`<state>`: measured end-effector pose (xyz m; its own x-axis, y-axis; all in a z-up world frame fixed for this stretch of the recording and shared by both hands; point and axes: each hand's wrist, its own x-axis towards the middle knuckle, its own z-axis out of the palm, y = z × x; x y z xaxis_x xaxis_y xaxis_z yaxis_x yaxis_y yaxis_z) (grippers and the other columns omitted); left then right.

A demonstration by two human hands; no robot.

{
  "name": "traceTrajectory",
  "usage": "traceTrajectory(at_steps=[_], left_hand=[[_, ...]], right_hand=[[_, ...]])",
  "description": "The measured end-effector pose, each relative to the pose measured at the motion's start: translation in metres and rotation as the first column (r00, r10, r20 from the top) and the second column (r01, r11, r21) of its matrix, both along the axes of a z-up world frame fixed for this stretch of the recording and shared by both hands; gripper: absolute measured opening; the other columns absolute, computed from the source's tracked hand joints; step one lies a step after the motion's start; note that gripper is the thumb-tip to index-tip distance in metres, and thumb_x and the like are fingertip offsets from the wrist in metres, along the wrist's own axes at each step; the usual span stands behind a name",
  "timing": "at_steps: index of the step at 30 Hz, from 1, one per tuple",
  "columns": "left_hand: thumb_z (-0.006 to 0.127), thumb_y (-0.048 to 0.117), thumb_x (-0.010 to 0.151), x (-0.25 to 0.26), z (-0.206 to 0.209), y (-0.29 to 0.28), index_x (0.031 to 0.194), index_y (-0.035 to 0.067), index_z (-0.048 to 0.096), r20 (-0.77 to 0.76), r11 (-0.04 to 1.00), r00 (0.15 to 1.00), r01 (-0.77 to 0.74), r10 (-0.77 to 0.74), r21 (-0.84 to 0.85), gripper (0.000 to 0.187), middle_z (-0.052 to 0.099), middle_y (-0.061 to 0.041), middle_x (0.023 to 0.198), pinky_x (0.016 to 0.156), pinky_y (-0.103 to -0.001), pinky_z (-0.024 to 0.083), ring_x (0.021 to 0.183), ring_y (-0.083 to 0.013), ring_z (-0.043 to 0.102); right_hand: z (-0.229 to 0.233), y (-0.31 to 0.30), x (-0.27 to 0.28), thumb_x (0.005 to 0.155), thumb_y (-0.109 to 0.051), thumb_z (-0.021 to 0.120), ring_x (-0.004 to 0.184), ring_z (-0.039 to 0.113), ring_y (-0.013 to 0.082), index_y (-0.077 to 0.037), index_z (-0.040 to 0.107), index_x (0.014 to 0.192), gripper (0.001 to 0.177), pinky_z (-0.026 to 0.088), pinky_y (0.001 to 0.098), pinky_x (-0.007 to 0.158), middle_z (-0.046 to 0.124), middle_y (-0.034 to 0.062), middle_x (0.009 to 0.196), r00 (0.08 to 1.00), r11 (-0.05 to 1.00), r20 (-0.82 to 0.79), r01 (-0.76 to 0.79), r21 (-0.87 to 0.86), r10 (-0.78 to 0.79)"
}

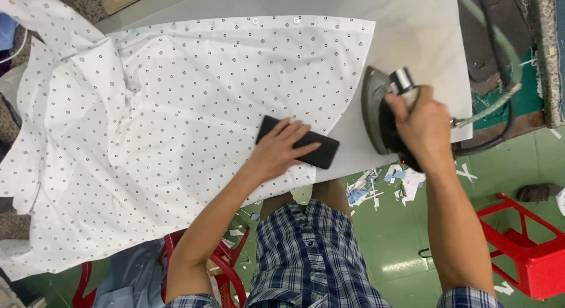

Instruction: The person irons a white patterned shirt on a table using a steam iron and a black pressing block. They repeatedly smooth the fabric, lift and reposition the shirt, and iron different sections including the sleeves and body.

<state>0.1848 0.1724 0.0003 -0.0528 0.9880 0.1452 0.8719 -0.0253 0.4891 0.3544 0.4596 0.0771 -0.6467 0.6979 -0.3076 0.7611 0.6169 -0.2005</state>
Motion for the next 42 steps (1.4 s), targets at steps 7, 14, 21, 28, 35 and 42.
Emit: traceTrajectory(at_steps=[7,14,21,28,35,42], left_hand=[[0.065,0.042,0.094,-0.049,0.018,-0.013,0.16,0.033,0.022,-0.123,0.945,0.985,0.074,-0.119,-0.319,0.079,0.032,-0.008,0.164,0.127,-0.046,0.012,0.151,-0.027,0.028],[0.073,0.024,0.091,-0.145,0.039,-0.114,0.157,0.012,0.04,-0.236,0.905,0.935,-0.326,0.266,-0.272,0.075,0.042,-0.016,0.158,0.121,-0.061,0.023,0.148,-0.04,0.036],[0.077,0.033,0.089,-0.049,0.013,-0.039,0.156,0.021,0.038,-0.181,0.963,0.98,-0.121,0.078,-0.241,0.078,0.042,-0.011,0.16,0.123,-0.06,0.017,0.145,-0.0377,0.043],[0.08,0.039,0.088,0.032,0.011,0.065,0.154,0.026,0.041,-0.156,0.979,0.972,0.159,-0.178,-0.128,0.078,0.042,-0.008,0.159,0.125,-0.054,0.021,0.149,-0.0285,0.036],[0.082,0.035,0.083,-0.081,-0.008,0.052,0.154,0.028,0.046,-0.201,0.954,0.952,-0.264,0.233,-0.146,0.08,0.038,-0.011,0.161,0.122,-0.06,0.013,0.148,-0.0342,0.033],[0.077,0.036,0.086,-0.069,-0.003,-0.013,0.152,0.03,0.048,-0.158,0.927,0.941,-0.327,0.301,-0.184,0.072,0.041,-0.007,0.158,0.122,-0.061,0.013,0.146,-0.0324,0.035]], right_hand=[[0.042,0.002,0.032,0.11,-0.02,0.061,0.116,0.043,0.06,0.017,0.028,0.151,0.065,0.037,0.0653,0.096,0.043,0.0437,0.141,0.947,0.989,-0.284,-0.142,0.053,0.151],[0.023,-0.028,0.041,0.105,-0.002,0.056,0.113,0.059,0.0529,0.015,0.045,0.143,0.042,0.051,0.0591,0.088,0.045,0.0411,0.142,0.933,0.735,-0.099,-0.204,0.646,0.346],[0.023,-0.03,0.041,0.096,-0.004,0.08,0.115,0.057,0.0526,0.013,0.038,0.149,0.069,0.049,0.0589,0.085,0.043,0.0408,0.144,0.946,0.762,-0.096,-0.187,0.62,0.31],[0.025,-0.028,0.039,0.102,-0.025,0.081,0.116,0.057,0.053,0.013,0.047,0.144,0.065,0.047,0.0576,0.083,0.046,0.0398,0.142,0.951,0.77,-0.112,-0.16,0.618,0.288],[0.017,-0.027,0.038,0.058,-0.011,0.104,0.109,0.056,0.0544,0.013,0.052,0.144,0.103,0.04,0.0576,0.088,0.052,0.0415,0.137,0.928,0.757,-0.199,-0.12,0.642,0.315],[0.013,-0.023,0.041,0.062,-0.014,0.102,0.109,0.055,0.0563,0.015,0.048,0.147,0.104,0.039,0.0588,0.087,0.052,0.0437,0.136,0.919,0.754,-0.189,-0.153,0.639,0.346]])
